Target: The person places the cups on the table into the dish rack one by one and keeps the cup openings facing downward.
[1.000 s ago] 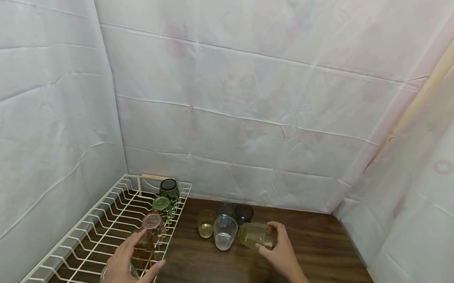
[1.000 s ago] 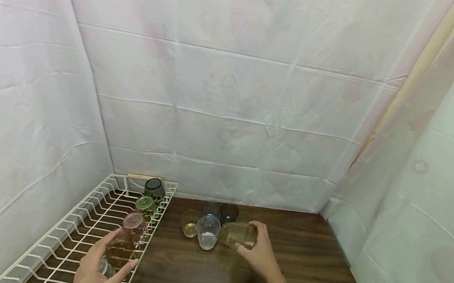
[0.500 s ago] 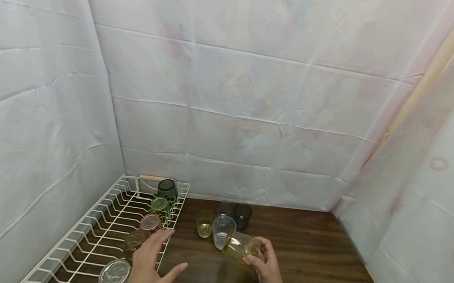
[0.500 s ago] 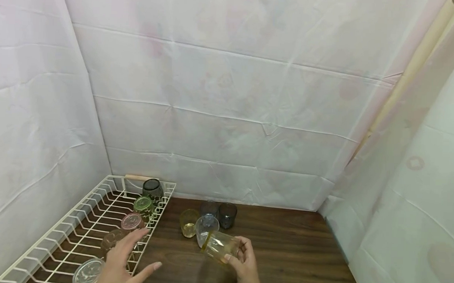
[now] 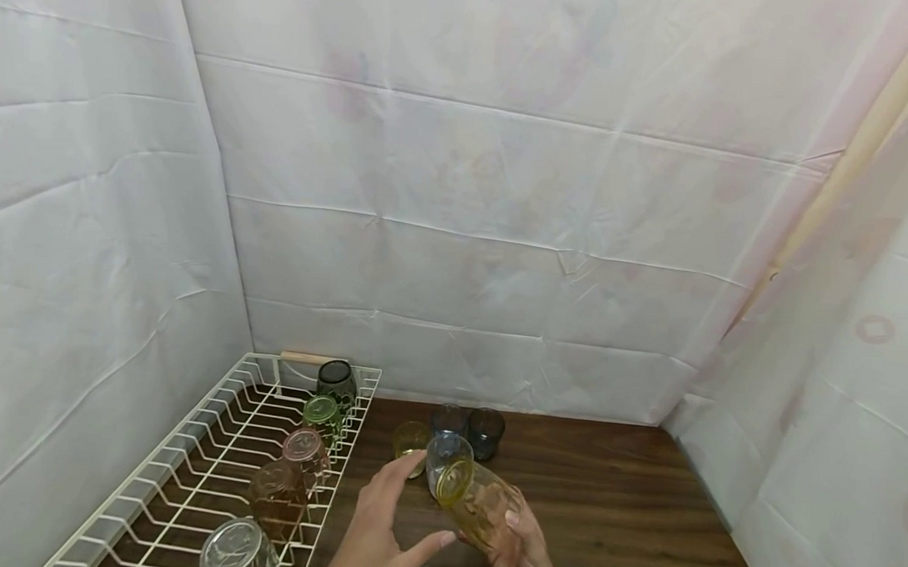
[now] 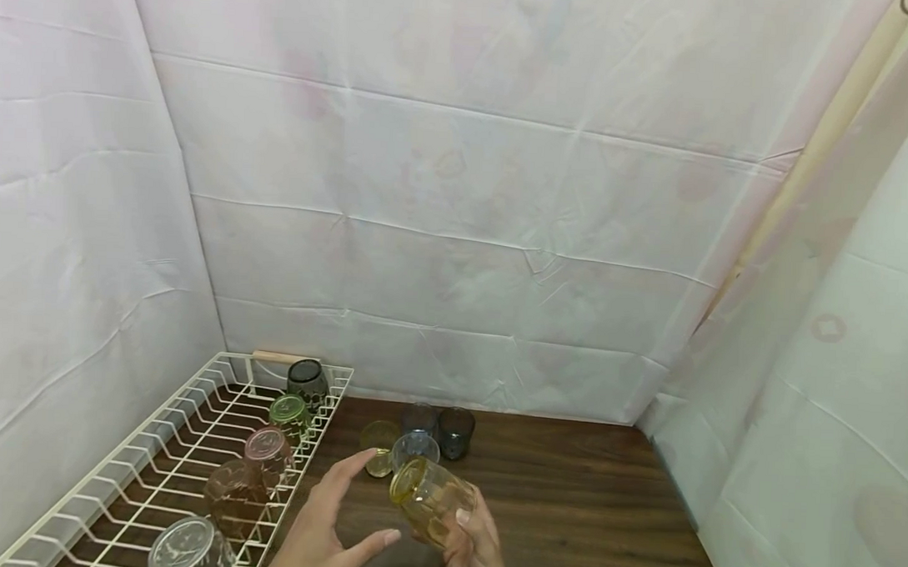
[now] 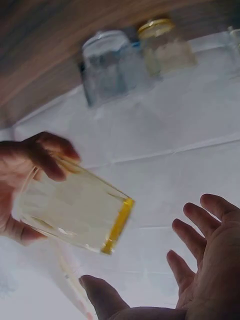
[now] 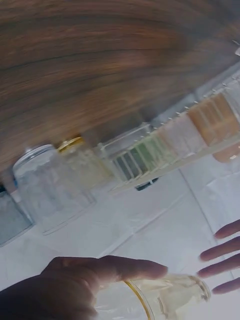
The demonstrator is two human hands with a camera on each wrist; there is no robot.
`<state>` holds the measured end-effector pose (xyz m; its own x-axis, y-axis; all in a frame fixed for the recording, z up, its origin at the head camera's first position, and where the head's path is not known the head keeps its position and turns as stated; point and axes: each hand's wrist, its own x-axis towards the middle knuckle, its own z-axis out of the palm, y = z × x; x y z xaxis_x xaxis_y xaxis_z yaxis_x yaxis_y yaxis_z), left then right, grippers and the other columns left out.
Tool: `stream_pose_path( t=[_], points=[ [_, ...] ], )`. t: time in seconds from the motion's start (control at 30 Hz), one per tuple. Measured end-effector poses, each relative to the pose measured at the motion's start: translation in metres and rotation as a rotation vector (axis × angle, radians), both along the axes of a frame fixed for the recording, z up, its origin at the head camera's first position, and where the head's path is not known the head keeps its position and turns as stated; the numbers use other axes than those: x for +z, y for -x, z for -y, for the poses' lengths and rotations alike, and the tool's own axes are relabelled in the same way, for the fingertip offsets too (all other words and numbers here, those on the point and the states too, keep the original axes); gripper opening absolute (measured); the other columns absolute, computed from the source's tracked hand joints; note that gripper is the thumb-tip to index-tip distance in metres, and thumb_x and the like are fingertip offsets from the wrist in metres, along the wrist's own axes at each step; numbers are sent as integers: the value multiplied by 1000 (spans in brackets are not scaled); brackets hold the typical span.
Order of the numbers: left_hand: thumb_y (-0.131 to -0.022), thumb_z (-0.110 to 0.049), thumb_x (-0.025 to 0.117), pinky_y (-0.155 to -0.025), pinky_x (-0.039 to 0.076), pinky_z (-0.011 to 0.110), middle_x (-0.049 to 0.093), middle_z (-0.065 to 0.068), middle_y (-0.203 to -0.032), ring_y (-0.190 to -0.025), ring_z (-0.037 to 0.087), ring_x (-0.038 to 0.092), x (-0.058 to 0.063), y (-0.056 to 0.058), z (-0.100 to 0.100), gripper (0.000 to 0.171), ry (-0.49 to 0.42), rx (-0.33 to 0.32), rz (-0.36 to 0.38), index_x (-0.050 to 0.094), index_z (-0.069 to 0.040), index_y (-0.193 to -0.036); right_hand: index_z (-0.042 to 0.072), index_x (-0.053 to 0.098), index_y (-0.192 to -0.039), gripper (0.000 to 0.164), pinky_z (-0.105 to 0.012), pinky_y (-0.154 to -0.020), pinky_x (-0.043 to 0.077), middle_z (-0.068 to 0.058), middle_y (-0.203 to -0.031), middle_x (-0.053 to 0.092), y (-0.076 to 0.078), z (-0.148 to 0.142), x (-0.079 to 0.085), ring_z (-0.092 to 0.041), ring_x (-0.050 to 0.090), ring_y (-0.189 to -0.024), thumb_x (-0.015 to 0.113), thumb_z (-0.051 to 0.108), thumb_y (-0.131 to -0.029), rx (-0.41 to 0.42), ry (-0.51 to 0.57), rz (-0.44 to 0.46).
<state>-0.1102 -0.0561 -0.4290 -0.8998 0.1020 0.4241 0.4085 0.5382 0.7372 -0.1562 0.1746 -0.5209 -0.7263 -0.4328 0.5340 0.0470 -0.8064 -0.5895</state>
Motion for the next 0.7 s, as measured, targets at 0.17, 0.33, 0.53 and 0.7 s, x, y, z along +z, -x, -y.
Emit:
stream_pose_path(
  t=[0.17,0.33,0.53,0.7],
  points=[
    [-87,-45,89,-108,51,71,55,4,-159,-145,41,56,9,11,-12,85,-53,-121,73,45,-34,-159,8,47,-159,50,-39,-118,54,-8,-157,58,-3,1,0,-23,60,-143,25,10,-114,149,92,35],
    [-91,-50,83,-109,52,65,52,5,-161,-147,41,54,9,17,-21,81,-49,-231,116,42,-36,-160,6,56,-150,47,-31,-116,54,-5,-146,67,-7,3,4,-15,66,-131,28,13,-114,182,87,62],
    [-95,-48,80,-105,58,56,56,1,-156,-141,38,59,7,16,-29,73,-31,-270,74,46,-35,-158,11,65,-138,41,-24,-108,55,2,-132,73,-12,2,8,-7,70,-119,33,18,-112,174,13,106],
    [-94,-47,81,-102,59,55,58,1,-152,-137,36,62,5,15,-32,71,-20,-245,29,48,-34,-156,11,63,-141,42,-24,-109,55,2,-134,73,-11,1,5,-7,70,-121,32,19,-113,200,26,97]
  ],
)
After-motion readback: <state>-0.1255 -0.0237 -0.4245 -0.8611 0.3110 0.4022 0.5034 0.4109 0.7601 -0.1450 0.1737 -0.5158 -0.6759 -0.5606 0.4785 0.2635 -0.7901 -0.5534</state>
